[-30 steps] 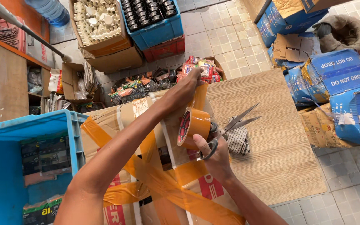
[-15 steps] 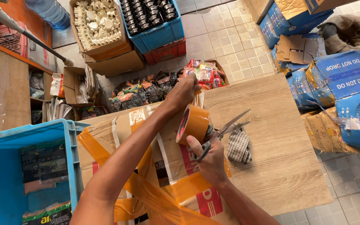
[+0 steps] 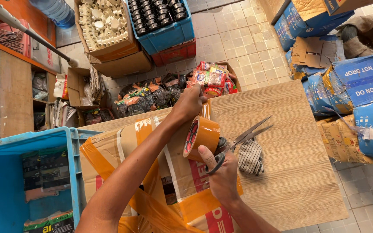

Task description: The person seals a large cardboard box by applying brown packing tape across the flaps and using scissors to cut the tape to length.

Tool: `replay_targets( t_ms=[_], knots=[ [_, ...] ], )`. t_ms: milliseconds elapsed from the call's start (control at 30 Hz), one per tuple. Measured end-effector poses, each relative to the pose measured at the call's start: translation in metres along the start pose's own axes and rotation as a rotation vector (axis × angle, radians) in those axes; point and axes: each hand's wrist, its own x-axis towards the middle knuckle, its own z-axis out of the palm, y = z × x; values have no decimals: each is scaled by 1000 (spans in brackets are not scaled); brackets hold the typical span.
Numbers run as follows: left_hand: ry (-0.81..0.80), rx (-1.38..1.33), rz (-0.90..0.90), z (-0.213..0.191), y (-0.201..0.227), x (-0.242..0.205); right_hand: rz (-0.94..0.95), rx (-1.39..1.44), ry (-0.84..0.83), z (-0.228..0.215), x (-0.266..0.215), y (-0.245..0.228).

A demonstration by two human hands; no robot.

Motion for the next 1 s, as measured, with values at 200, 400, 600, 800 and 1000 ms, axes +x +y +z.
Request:
replay_targets(
  t_ms=[200,400,600,800,1000],
  knots=[
    [-70,-132,-196,-7,-1,3,162,401,70,6,1,-2],
    [-34,-92,-120,-5,-9,9,116,214,92,5,-5,0],
    [-59,-23,-225,-5,4,4,77,215,94,9,-7,-6],
    [61,153,-11,4,-3,0,173,36,196,6,-16,10],
    [158,267,551,12,-15,-4,137,-92,117,1,-26,28]
  ],
)
